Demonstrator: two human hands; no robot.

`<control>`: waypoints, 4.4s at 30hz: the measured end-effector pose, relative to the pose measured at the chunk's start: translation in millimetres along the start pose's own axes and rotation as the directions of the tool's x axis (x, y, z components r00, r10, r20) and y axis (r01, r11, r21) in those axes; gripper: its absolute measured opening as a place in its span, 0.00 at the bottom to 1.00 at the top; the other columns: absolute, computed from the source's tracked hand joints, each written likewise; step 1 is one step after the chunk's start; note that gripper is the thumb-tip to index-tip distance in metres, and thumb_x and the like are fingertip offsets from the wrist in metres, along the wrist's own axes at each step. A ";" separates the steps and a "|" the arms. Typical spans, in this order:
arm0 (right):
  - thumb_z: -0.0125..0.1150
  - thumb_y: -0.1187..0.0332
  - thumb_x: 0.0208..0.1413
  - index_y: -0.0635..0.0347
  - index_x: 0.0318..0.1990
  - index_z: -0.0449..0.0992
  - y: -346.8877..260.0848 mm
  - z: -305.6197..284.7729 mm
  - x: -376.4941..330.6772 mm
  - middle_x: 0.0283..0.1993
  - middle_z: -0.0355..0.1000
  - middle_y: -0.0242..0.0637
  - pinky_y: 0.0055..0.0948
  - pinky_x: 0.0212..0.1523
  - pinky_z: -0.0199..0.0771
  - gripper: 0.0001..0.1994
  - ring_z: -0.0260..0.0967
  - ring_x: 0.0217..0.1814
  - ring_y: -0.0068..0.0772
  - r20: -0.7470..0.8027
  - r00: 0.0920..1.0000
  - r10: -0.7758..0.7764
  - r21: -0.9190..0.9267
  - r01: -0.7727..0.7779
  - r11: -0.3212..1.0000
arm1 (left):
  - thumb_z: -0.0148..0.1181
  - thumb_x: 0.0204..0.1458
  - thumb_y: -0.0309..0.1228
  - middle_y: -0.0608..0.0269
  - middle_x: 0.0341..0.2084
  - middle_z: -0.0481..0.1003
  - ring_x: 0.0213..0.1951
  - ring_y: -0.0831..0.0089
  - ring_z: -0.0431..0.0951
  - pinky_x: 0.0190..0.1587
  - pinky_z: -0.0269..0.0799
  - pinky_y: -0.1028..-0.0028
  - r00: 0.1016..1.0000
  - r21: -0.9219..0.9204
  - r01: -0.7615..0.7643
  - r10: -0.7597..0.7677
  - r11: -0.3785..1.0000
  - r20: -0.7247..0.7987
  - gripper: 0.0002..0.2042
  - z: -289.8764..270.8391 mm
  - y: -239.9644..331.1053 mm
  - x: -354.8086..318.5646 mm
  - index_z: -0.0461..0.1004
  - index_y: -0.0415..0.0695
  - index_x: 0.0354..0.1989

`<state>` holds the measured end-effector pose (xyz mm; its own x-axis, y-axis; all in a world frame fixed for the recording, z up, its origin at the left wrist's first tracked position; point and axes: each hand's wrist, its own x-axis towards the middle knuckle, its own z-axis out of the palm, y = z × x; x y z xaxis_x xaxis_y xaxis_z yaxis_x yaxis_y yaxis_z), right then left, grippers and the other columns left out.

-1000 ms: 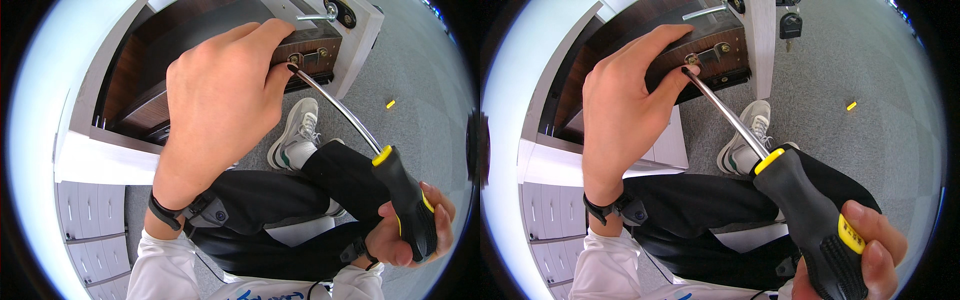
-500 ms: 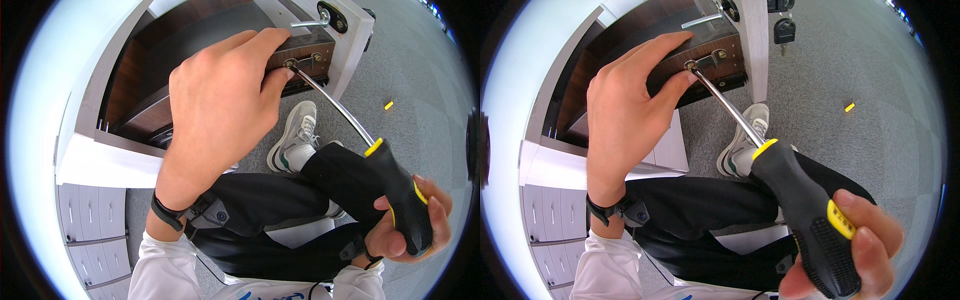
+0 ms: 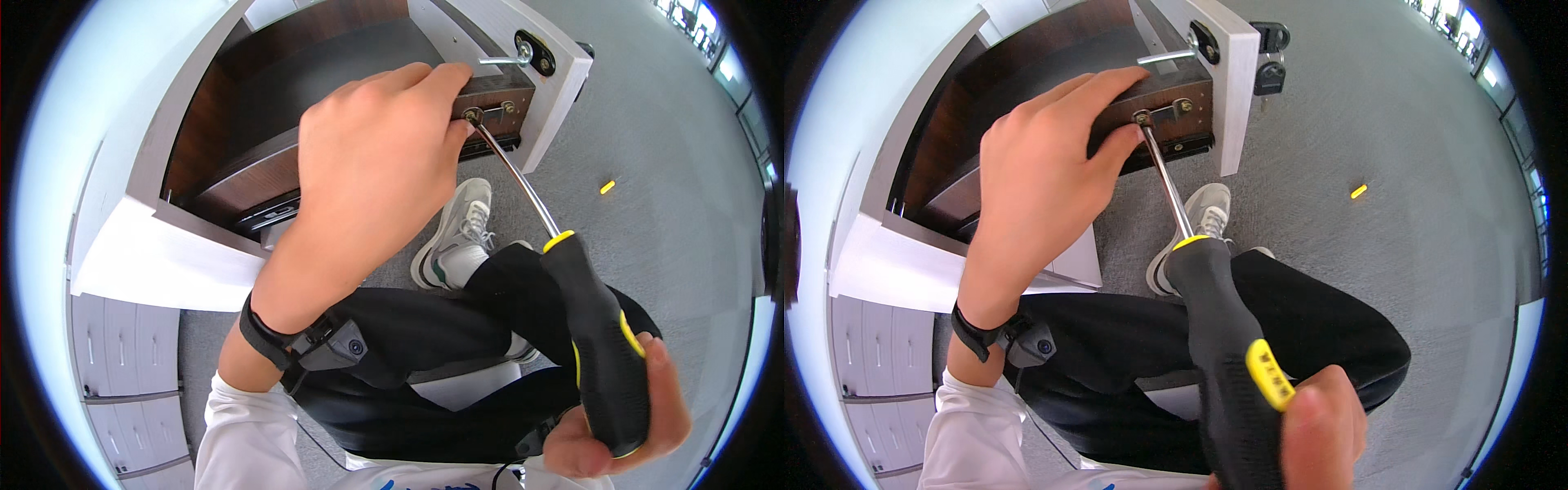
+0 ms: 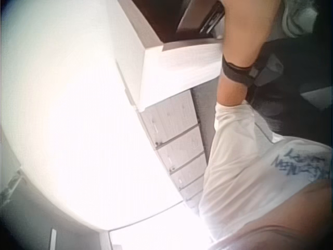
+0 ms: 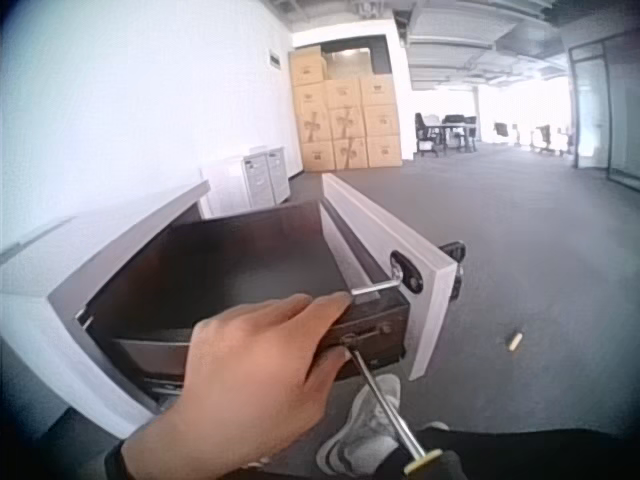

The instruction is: The person uses a screwdriver to tighten screws on the side of a white drawer, securing the drawer to the cabinet frame. The person then moves to the front of the drawer and tightens additional screws on the drawer face.

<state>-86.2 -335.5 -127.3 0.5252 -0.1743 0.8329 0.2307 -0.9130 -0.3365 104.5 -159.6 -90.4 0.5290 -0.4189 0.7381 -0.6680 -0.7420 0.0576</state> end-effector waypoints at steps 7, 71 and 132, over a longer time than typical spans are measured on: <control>0.54 0.63 0.54 0.61 0.56 0.73 -26.0 -10.6 13.7 0.37 0.68 0.51 0.39 0.33 0.60 0.22 0.63 0.33 0.37 0.228 0.952 -0.207 0.098 0.189 0.977 | 0.67 0.48 0.29 0.59 0.30 0.80 0.33 0.56 0.82 0.35 0.77 0.63 0.999 0.040 -0.023 0.022 0.999 0.024 0.13 0.3 -1.5 -1.2 0.79 0.44 0.43; 0.51 0.52 0.68 0.52 0.63 0.61 48.3 1.7 14.6 0.39 0.61 0.46 0.35 0.31 0.58 0.22 0.57 0.32 0.32 0.198 0.958 -0.208 0.292 0.145 0.945 | 0.62 0.54 0.22 0.47 0.36 0.79 0.34 0.46 0.80 0.35 0.76 0.58 0.913 0.181 -0.139 0.055 0.974 0.404 0.17 8.2 9.8 16.7 0.72 0.36 0.53; 0.44 0.64 0.71 0.65 0.53 0.69 -35.6 -0.9 -5.4 0.44 0.77 0.47 0.25 0.35 0.78 0.13 0.79 0.34 0.35 0.676 0.435 0.595 0.603 -0.790 -0.108 | 0.66 0.43 0.28 0.68 0.35 0.69 0.36 0.71 0.74 0.31 0.72 0.75 0.815 -0.281 -0.417 0.493 0.864 0.304 0.15 -35.4 55.5 -27.9 0.78 0.51 0.42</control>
<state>-98.0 -302.4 -119.4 0.9191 -0.3701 -0.1352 0.0543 0.4588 -0.8869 34.1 -170.6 -84.1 0.2612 -0.8662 0.4259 -0.9452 -0.3190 -0.0690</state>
